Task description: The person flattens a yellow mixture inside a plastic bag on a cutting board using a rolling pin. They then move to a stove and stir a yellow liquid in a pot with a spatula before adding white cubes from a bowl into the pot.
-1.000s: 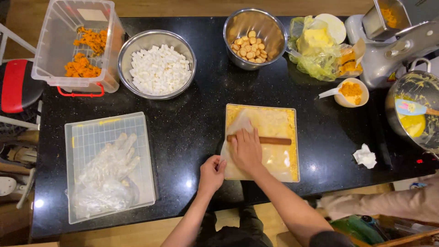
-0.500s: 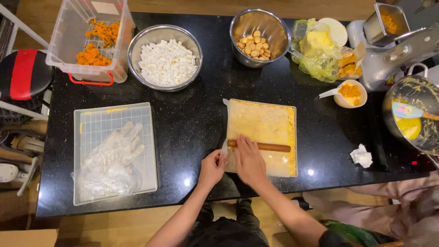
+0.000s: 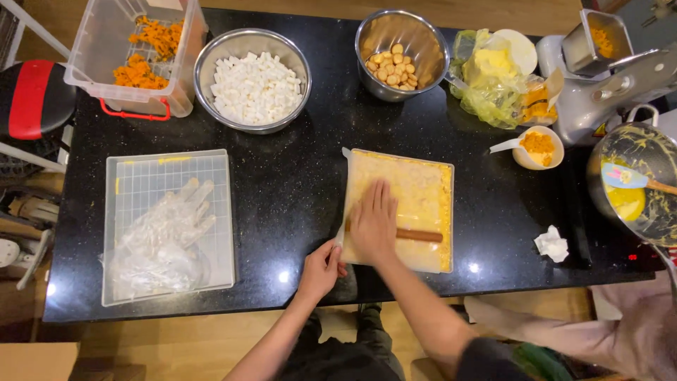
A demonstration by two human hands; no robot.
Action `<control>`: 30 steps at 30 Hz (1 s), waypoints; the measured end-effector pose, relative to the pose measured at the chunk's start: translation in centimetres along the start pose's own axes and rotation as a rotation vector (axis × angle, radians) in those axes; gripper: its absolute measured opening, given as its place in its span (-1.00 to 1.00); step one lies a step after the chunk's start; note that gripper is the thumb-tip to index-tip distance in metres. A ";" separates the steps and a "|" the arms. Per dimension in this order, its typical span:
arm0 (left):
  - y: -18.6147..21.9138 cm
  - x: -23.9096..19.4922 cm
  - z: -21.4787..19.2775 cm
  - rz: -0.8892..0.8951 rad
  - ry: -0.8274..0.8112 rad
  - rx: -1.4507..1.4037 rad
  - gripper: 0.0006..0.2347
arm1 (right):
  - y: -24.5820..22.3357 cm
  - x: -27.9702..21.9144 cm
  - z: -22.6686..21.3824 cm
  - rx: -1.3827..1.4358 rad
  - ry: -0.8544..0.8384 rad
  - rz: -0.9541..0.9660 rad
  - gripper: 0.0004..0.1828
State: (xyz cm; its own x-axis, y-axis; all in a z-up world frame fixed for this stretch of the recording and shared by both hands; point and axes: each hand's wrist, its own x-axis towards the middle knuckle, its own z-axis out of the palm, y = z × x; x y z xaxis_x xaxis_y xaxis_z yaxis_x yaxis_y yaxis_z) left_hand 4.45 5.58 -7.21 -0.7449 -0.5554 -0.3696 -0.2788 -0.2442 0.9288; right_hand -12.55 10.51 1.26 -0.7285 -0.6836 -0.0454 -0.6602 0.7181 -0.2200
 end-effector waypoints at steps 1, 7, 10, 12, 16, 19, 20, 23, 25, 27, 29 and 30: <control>0.1 -0.3 -0.1 -0.003 -0.002 0.004 -0.64 | 0.5 -1.6 1.5 0.004 -0.002 0.003 -0.20; -0.5 0.9 0.1 0.014 0.000 -0.024 -0.64 | 2.5 2.6 4.3 -0.063 -0.001 -0.035 -0.17; -0.7 0.1 -0.1 0.030 -0.040 0.053 -0.66 | 2.5 1.8 5.0 -0.022 -0.017 -0.016 -0.13; 0.8 -0.4 -0.2 0.012 -0.033 0.002 -0.62 | 1.4 -3.6 3.8 -0.063 -0.060 -0.066 -0.18; 2.9 -0.8 -1.1 0.056 -0.020 0.140 -0.59 | 0.7 -8.8 3.3 0.007 -0.079 -0.088 -0.21; 1.3 0.0 -0.5 0.081 -0.020 0.164 -0.60 | 1.3 -4.8 3.6 0.000 -0.056 -0.106 -0.21; -0.8 0.6 -0.1 0.060 -0.029 0.056 -0.61 | 1.6 -2.4 3.9 -0.034 -0.024 -0.086 -0.21; -3.1 1.1 0.7 0.049 -0.030 -0.068 -0.61 | 2.3 2.5 4.6 -0.071 -0.014 -0.048 -0.17; -2.3 0.6 0.2 0.063 -0.029 -0.071 -0.62 | 1.7 1.1 4.4 -0.064 -0.029 -0.021 -0.13; -0.3 0.3 -0.2 0.020 -0.049 0.031 -0.61 | 1.2 -3.6 3.3 -0.005 -0.033 -0.131 -0.23; 2.2 -0.8 -0.4 0.058 -0.028 0.151 -0.61 | 1.0 -7.6 2.9 0.006 -0.056 -0.149 -0.23; 3.5 -1.3 -0.3 0.095 0.001 0.264 -0.61 | 1.1 -9.5 2.6 0.015 -0.083 -0.175 -0.23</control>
State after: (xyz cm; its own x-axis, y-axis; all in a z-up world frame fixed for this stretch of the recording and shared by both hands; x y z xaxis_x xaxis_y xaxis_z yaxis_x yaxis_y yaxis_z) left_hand 4.63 5.17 -3.53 -0.7744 -0.5671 -0.2803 -0.3562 0.0247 0.9341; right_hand -5.87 17.51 -1.11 -0.5846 -0.8068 -0.0854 -0.7723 0.5857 -0.2459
